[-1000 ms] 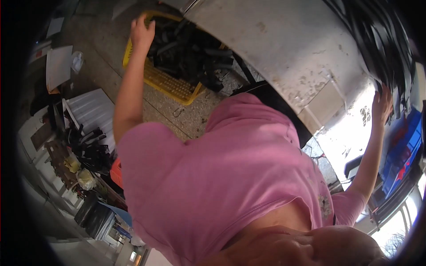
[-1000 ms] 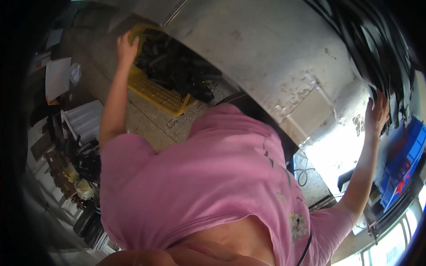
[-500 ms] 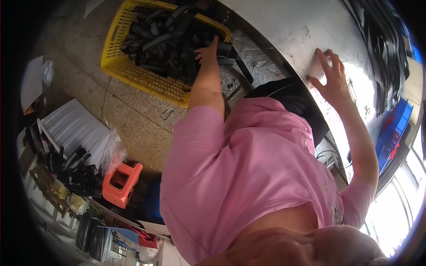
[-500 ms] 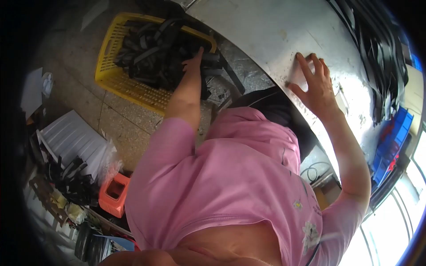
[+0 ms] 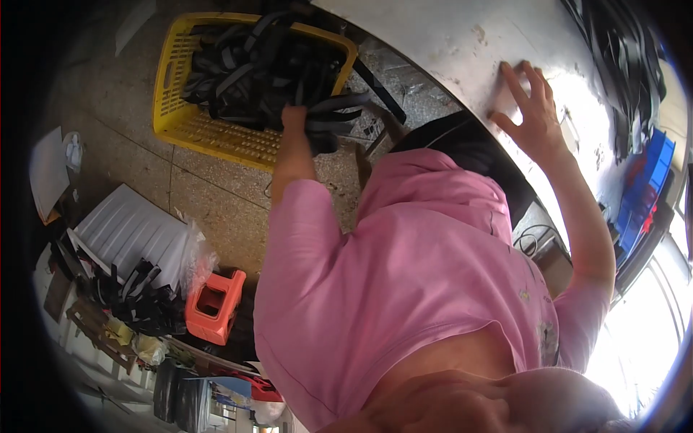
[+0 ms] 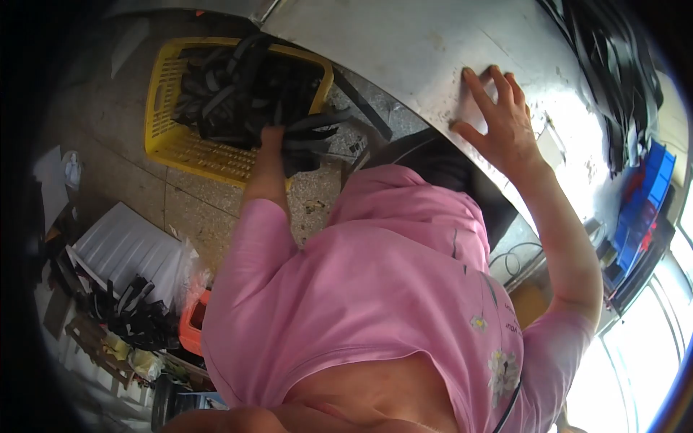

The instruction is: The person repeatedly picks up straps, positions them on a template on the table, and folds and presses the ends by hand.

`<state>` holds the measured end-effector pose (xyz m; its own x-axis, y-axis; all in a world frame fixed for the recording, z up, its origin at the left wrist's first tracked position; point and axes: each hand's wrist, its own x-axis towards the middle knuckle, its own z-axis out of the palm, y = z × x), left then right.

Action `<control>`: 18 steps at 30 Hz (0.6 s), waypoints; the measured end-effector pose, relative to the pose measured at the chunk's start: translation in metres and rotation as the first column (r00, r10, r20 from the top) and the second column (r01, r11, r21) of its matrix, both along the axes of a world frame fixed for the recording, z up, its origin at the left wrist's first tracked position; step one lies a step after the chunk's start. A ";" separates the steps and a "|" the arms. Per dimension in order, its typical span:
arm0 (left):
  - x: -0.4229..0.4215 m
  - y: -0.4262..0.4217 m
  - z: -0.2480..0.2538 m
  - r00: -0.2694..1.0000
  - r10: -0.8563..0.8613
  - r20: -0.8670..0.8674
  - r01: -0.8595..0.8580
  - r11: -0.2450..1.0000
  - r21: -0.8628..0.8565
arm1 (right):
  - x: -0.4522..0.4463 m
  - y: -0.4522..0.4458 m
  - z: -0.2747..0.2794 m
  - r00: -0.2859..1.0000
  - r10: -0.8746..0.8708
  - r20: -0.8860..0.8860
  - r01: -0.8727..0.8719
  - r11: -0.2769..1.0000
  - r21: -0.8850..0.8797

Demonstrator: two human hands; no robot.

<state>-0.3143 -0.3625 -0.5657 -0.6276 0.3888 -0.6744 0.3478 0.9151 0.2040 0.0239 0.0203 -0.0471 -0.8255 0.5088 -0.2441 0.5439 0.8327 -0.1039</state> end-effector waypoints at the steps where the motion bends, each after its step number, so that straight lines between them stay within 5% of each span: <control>1: -0.010 0.010 0.043 0.963 -0.270 -0.004 0.269 0.960 -0.081 | -0.002 -0.001 0.001 1.000 -0.004 -0.001 0.004 1.000 0.004; 2: -0.025 0.024 0.112 0.856 -0.518 0.012 0.512 0.844 -0.161 | 0.000 0.000 -0.001 0.999 0.008 -0.042 -0.008 1.000 -0.013; 4: -0.042 0.020 0.184 0.988 0.049 -0.144 -0.032 0.992 0.118 | 0.000 -0.001 -0.003 0.999 -0.004 -0.035 0.004 1.000 -0.005; 7: -0.105 -0.026 0.262 0.915 0.383 0.125 -0.397 0.805 0.440 | 0.003 -0.003 -0.003 1.000 -0.015 -0.004 0.015 0.999 0.029; 8: -0.103 -0.018 0.312 0.873 0.443 0.206 -0.487 0.769 0.414 | 0.001 -0.003 -0.005 1.000 -0.005 -0.013 0.005 0.999 0.044; 10: -0.110 -0.016 0.368 0.890 0.453 0.058 -0.437 0.809 0.393 | 0.003 -0.003 -0.009 0.999 0.004 -0.047 -0.001 0.998 0.058; 13: -0.116 -0.007 0.448 0.831 0.552 0.077 -0.536 0.754 0.381 | 0.004 -0.004 -0.011 0.998 0.019 -0.067 -0.015 0.998 0.063; 18: -0.127 0.007 0.568 0.880 0.473 -0.031 -0.408 0.789 0.461 | 0.005 -0.005 -0.012 0.999 0.038 -0.013 -0.036 0.993 0.109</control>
